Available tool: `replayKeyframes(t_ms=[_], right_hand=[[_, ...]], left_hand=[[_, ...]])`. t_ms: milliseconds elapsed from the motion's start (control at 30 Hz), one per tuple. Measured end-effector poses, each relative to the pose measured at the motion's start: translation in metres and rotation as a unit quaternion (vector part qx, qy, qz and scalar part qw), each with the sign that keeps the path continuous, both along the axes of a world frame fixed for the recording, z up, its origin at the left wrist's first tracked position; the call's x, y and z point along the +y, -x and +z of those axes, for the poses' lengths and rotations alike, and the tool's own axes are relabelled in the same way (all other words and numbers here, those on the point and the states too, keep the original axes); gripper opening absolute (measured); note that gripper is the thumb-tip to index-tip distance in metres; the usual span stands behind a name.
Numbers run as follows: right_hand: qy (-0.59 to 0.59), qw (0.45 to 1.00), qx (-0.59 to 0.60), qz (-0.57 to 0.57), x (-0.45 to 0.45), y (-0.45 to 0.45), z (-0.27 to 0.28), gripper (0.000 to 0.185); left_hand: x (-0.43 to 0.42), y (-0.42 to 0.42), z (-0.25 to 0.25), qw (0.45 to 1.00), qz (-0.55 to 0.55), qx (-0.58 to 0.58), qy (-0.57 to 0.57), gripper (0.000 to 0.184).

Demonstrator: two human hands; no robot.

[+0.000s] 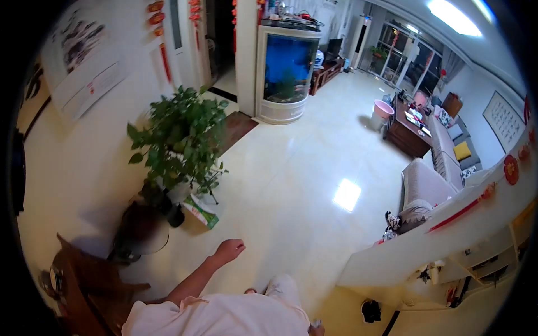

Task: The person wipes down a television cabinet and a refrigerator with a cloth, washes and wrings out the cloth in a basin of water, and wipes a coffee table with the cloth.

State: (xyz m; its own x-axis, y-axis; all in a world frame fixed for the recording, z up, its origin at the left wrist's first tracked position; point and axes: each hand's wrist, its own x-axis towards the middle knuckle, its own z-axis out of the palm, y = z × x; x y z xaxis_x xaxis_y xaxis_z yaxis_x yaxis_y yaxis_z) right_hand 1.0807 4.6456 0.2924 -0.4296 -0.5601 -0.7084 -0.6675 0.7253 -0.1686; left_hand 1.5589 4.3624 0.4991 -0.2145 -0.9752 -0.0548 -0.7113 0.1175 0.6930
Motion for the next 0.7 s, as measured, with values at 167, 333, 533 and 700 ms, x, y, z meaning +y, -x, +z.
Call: replayKeyframes(t_ms=[167,333,533,700], right_hand=[[-0.05,0.996,0.014,-0.069,-0.098,0.012,-0.013,0.054],[0.075,0.997,0.013,-0.026,-0.293,0.026,-0.03,0.057],[0.291,0.951,-0.063,0.088,-0.695,0.004,0.005,0.028],[0.459,0.865,-0.139,0.15,-0.915,-0.091,0.148,0.027]], left_hand=[[-0.15,0.044,-0.018,1.0,-0.029,-0.004,0.011,0.023],[-0.265,0.048,-0.04,0.997,-0.026,-0.018,-0.075,0.034],[-0.418,0.033,-0.018,0.996,0.071,0.041,-0.021,0.027],[-0.546,0.038,-0.055,0.949,0.087,0.281,-0.108,0.029]])
